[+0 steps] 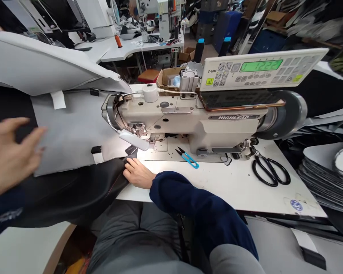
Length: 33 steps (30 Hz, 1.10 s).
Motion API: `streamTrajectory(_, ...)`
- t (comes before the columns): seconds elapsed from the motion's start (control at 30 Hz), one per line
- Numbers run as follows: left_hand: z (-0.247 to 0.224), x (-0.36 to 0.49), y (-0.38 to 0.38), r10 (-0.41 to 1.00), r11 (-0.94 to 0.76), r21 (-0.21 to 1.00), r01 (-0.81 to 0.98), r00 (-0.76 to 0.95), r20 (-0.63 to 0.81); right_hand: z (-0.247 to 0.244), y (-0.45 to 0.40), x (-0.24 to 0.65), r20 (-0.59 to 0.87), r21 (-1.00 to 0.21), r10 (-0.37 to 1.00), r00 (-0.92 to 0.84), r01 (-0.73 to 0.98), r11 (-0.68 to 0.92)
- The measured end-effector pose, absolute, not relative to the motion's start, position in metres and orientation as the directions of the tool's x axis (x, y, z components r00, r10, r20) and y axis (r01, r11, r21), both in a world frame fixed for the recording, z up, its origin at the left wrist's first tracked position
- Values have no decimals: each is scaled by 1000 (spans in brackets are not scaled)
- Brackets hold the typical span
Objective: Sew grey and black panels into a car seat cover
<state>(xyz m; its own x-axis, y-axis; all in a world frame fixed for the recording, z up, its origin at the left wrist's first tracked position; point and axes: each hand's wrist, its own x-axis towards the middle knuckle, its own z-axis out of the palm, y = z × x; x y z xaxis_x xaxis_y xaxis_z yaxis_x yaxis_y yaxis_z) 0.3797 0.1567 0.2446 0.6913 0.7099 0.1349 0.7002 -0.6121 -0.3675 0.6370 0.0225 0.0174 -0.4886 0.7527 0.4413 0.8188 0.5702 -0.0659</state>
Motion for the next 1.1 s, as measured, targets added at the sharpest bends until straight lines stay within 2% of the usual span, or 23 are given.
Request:
streamTrajectory(0.03,237,401,148,629,-697,-382,607,773,80,16,24,636,432,-69,753,-496,815,575)
streamTrajectory(0.1,213,443,137,379,-900,-295,320,910,-169,15,25,635,420,-80,752,-508,805,588)
streamTrajectory(0.17,185,481,134,199,-975,-167,147,914,-355,14,24,636,435,-97,753,-493,806,584)
streamTrajectory(0.2,171,498,135,180,-980,-148,132,905,-386,14,23,637,449,-103,757,-475,814,572)
streamTrajectory(0.3,138,532,144,375,-924,-213,317,858,-351,14,19,636,469,-102,779,-415,851,515)
streamTrajectory(0.37,123,542,151,507,-861,-211,462,802,-315,14,16,633,456,-104,819,-349,893,439)
streamTrajectory(0.47,109,545,156,583,-811,-140,568,764,-277,15,16,630,404,-142,888,-222,943,300)
streamTrajectory(0.53,102,543,154,608,-794,-133,594,766,-211,16,18,631,357,-168,911,-208,945,282)
streamTrajectory(0.6,97,541,151,579,-815,-149,561,800,-156,19,22,636,320,-191,916,-243,930,314)
streamTrajectory(0.8,96,532,151,277,-955,-163,249,943,-183,22,34,653,347,-222,884,-313,889,401)
streamTrajectory(0.9,104,525,155,265,-956,-193,222,935,-234,17,36,654,385,-189,869,-310,896,403)
streamTrajectory(1.1,106,528,159,313,-941,-206,267,920,-236,6,34,646,444,-21,837,-320,930,366)
